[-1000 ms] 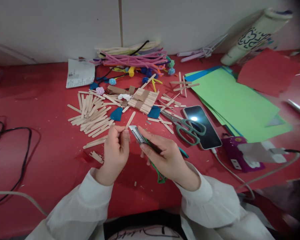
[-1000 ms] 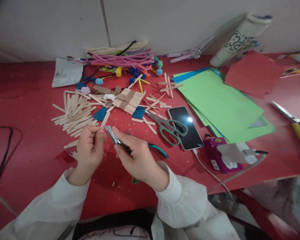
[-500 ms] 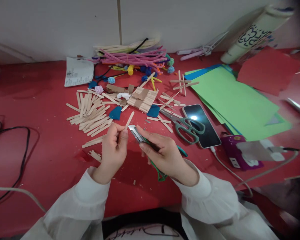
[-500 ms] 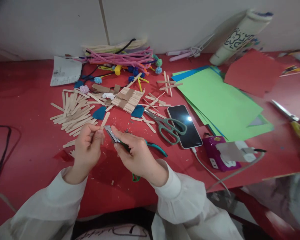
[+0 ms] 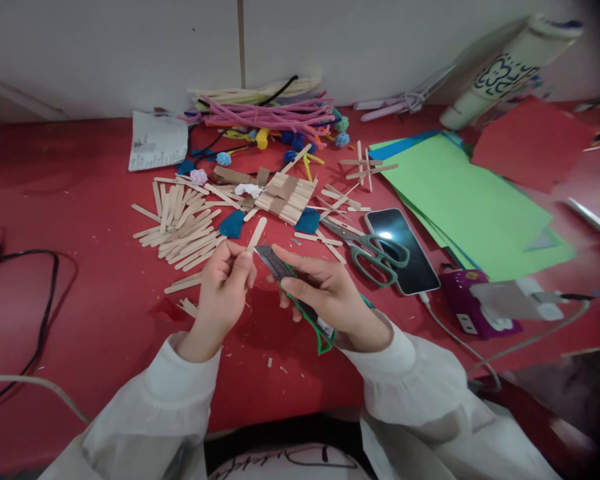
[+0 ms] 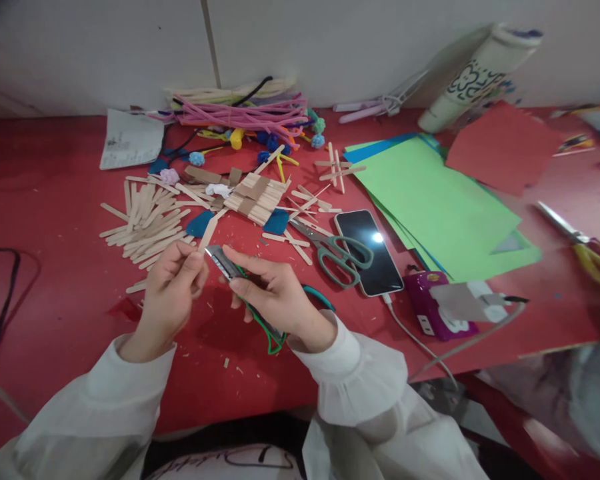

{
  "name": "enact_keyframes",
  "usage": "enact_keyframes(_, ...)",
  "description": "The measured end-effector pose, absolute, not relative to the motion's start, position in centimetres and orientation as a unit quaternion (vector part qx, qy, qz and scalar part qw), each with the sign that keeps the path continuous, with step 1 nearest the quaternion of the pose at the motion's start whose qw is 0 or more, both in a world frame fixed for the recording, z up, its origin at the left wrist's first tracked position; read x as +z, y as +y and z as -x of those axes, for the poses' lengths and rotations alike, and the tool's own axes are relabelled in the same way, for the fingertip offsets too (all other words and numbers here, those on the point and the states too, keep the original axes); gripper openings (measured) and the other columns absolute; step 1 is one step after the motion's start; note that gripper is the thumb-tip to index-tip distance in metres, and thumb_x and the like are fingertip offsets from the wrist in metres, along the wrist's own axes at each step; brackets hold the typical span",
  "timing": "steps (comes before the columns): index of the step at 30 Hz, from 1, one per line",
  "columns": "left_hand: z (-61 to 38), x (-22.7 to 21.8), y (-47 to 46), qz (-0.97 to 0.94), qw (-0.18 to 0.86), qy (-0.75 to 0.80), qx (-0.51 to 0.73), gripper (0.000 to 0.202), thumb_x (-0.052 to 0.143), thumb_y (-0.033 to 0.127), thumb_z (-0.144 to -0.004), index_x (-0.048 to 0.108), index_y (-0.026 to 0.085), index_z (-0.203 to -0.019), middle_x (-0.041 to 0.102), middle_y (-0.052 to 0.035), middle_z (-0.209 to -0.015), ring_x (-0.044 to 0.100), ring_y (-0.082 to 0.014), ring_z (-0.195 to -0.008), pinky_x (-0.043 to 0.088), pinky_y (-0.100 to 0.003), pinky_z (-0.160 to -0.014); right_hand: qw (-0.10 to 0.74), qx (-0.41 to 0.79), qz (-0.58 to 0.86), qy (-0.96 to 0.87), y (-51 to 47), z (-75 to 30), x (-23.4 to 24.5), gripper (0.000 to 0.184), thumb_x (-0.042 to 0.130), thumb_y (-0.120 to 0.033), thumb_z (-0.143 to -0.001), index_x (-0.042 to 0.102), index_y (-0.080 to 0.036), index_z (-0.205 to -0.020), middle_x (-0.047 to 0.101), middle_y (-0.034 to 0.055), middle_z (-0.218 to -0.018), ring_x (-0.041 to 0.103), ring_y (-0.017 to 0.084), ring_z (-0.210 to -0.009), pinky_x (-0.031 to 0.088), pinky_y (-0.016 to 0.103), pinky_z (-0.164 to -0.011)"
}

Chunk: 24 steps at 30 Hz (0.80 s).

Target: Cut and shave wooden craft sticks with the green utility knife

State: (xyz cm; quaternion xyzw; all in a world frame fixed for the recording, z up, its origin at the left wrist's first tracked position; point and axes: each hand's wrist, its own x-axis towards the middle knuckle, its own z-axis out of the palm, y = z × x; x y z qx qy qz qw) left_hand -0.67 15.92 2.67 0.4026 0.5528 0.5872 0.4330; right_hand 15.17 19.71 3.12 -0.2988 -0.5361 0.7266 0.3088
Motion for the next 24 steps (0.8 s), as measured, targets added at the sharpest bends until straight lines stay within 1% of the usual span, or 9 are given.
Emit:
enact_keyframes(2, 0.72, 2.70, 15.90, -0.393, 0.447, 0.544, 0.591, 0.022, 0.051, 0.028, -0.088, 0.044, 0.019, -0.069, 0.043, 0.0078, -0.048, 0.031, -0.0043, -0.039, 0.024, -0.016, -0.038, 0.314, 0.720, 0.296, -0.544, 19.77, -15.21, 3.20, 0.049, 0.061, -0.025, -0.080, 0.053, -0.019, -0.129, 0.059, -0.0024, -0.062, 0.055, 0.008, -0.051, 0.051, 0.018, -0.040)
enact_keyframes(7, 0.70, 3.03, 16.03, -0.362, 0.489, 0.523, 0.597, 0.025, 0.053, 0.030, -0.086, 0.043, 0.019, -0.066, 0.041, 0.0084, -0.046, 0.028, -0.0030, -0.036, 0.021, -0.014, -0.035, 0.308, 0.700, 0.291, -0.575, 19.85, -15.35, 3.52, 0.046, 0.059, -0.025, -0.082, 0.054, -0.020, -0.128, 0.060, -0.0017, -0.065, 0.054, 0.007, -0.049, 0.050, 0.017, -0.041)
enact_keyframes(12, 0.73, 3.31, 16.24, -0.342, 0.509, 0.518, 0.597, 0.025, 0.055, 0.030, -0.084, 0.043, 0.018, -0.065, 0.041, 0.0086, -0.045, 0.026, -0.0024, -0.035, 0.019, -0.013, -0.034, 0.287, 0.670, 0.315, -0.609, 19.90, -15.59, 3.63, 0.048, 0.057, -0.025, -0.084, 0.051, -0.020, -0.131, 0.061, -0.0014, -0.064, 0.051, 0.005, -0.044, 0.049, 0.018, -0.043)
enact_keyframes(17, 0.73, 3.49, 16.20, -0.319, 0.543, 0.509, 0.586, 0.026, 0.055, 0.031, -0.082, 0.041, 0.018, -0.064, 0.039, 0.0093, -0.045, 0.022, -0.0024, -0.034, 0.015, -0.014, -0.033, 0.295, 0.642, 0.311, -0.635, 19.98, -15.58, 3.94, 0.047, 0.056, -0.021, -0.083, 0.053, -0.018, -0.129, 0.065, 0.0026, -0.076, 0.051, 0.005, -0.047, 0.051, 0.018, -0.044)
enact_keyframes(19, 0.64, 3.39, 16.11, -0.340, 0.520, 0.525, 0.583, 0.026, 0.053, 0.032, -0.084, 0.041, 0.019, -0.065, 0.039, 0.0090, -0.046, 0.024, -0.0032, -0.035, 0.017, -0.015, -0.034, 0.295, 0.640, 0.318, -0.634, 19.88, -15.46, 3.99, 0.047, 0.055, -0.019, -0.082, 0.053, -0.018, -0.129, 0.064, 0.0024, -0.076, 0.051, 0.005, -0.047, 0.051, 0.018, -0.044)
enact_keyframes(24, 0.21, 2.60, 15.70, -0.443, 0.344, 0.608, 0.562, 0.023, 0.049, 0.034, -0.087, 0.042, 0.020, -0.071, 0.045, 0.0058, -0.054, 0.040, -0.0071, -0.045, 0.032, -0.019, -0.044, 0.302, 0.652, 0.359, -0.596, 19.10, -14.89, 3.94, 0.049, 0.055, -0.020, -0.081, 0.052, -0.019, -0.130, 0.061, 0.0009, -0.072, 0.054, 0.007, -0.052, 0.052, 0.018, -0.041)
